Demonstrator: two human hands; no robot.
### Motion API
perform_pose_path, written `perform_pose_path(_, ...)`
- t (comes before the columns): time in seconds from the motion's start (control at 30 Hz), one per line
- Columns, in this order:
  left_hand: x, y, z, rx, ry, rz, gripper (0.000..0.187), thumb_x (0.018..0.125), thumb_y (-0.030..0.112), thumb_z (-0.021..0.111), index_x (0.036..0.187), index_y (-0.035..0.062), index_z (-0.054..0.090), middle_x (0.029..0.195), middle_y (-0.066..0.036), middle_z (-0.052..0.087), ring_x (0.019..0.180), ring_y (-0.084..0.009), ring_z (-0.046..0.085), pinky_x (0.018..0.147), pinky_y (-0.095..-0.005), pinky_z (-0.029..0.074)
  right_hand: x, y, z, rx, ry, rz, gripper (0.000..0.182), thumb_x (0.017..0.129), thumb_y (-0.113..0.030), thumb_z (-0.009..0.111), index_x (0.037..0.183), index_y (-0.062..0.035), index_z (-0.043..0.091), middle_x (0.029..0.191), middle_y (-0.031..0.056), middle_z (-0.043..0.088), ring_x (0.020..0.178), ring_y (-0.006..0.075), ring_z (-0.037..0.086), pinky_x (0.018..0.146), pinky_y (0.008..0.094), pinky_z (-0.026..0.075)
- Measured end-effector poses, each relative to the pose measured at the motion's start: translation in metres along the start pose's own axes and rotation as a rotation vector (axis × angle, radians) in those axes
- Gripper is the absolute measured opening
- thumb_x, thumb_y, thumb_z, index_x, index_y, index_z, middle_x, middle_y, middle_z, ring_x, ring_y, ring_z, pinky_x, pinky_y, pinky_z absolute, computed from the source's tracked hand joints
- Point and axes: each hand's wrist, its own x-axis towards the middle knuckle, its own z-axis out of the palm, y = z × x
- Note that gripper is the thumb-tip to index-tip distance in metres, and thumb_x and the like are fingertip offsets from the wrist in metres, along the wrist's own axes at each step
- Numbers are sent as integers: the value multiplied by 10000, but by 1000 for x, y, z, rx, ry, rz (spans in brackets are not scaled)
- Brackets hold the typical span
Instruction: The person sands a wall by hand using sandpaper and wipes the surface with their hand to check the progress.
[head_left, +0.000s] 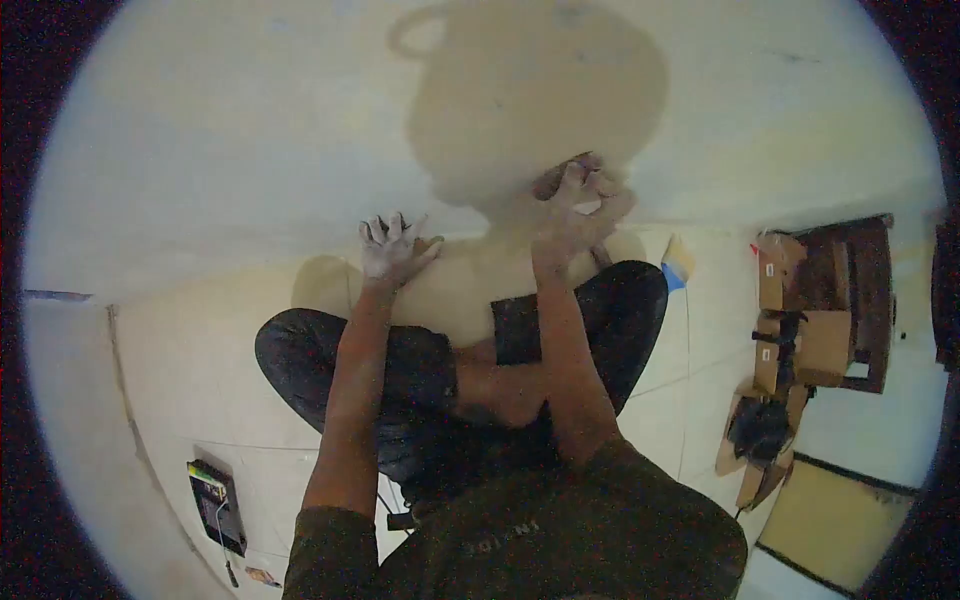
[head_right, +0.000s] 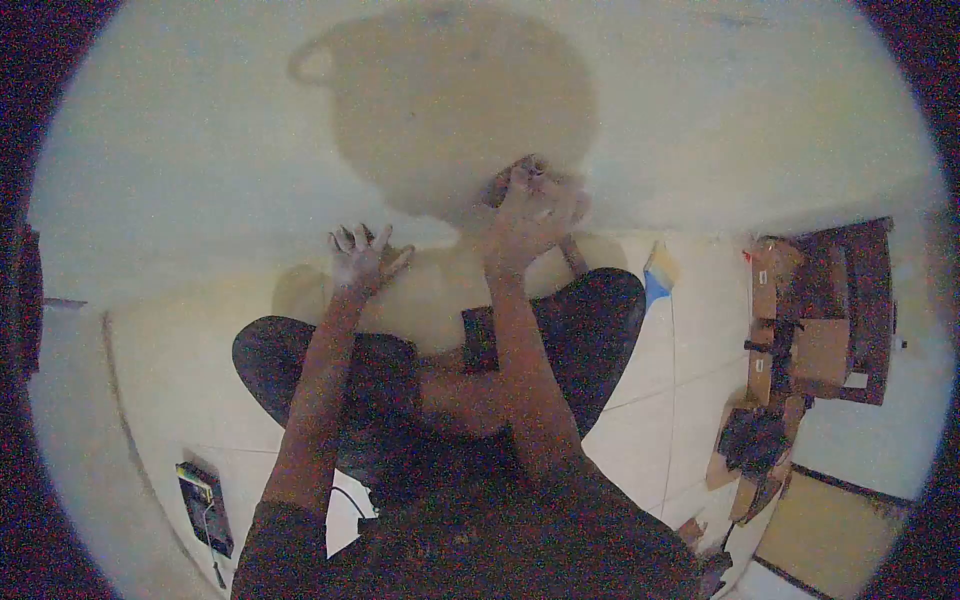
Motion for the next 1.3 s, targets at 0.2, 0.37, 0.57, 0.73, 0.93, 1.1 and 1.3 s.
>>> perform_pose_path(0.2, 2, -4, 15, 37, 334, 65, 622, 811, 647, 739, 1307, 275, 694, 1204, -162, 612, 1030, -470, 556, 965, -654, 426, -8, 17, -10, -441, 27, -256, 388, 933, 75, 658, 1190, -54, 397, 954, 117, 560, 700, 208, 606, 498, 368, 536)
perform_pose_path(0.37, -12, -3, 3, 121, 266, 62, 632, 808, 654, 736, 1308, 270, 693, 1228, -200, 615, 1070, -505, 547, 991, -680, 414, 15, -35, -5, -276, 70, -190, 263, 912, 47, 700, 1062, -32, 499, 969, 106, 570, 807, 224, 608, 599, 403, 549)
perform_pose_path(0.57, -3, -3, 6, 126, 253, 64, 666, 828, 667, 711, 1355, 261, 670, 1261, -230, 605, 1123, -534, 519, 1010, -687, 398, -31, 5, -20, -669, -68, -292, 216, 869, -123, 790, 939, -34, 606, 942, 124, 583, 1032, 342, 539, 942, 564, 403)
perform_pose_path(0.73, 4, 9, -12, 157, 36, 21, 696, 882, 716, 607, 1413, 265, 628, 1382, -256, 556, 1230, -579, 471, 1100, -710, 306, -29, 12, -49, -702, -220, -370, 228, 836, -226, 809, 964, -79, 690, 1060, 132, 620, 1093, 398, 561, 1039, 585, 378)
perform_pose_path(0.93, -4, 15, -21, 199, -99, -54, 817, 900, 755, 544, 1546, 259, 486, 1555, -294, 416, 1438, -626, 284, 1175, -726, 190, -66, 46, -89, -569, -462, -402, 323, 847, -293, 802, 1082, -85, 725, 1191, 159, 654, 1175, 410, 575, 1080, 605, 401)
perform_pose_path(1.1, -35, 34, -43, 113, -2, -13, 1030, 859, 742, 616, 1635, 150, 289, 1665, -341, 163, 1516, -613, 44, 1201, -732, 48, -49, 4, -80, -398, -291, -82, 243, 886, -249, 797, 967, -48, 686, 977, 153, 695, 969, 325, 664, 831, 458, 511)
perform_pose_path(1.3, -67, 104, -159, 42, 25, 304, 1122, 828, 636, 702, 1670, 122, 167, 1696, -330, 57, 1548, -579, -16, 1226, -691, 22, -61, 22, -71, -165, -190, 155, 318, 934, -327, 787, 867, -68, 615, 721, 40, 597, 655, 184, 555, 642, 381, 459)
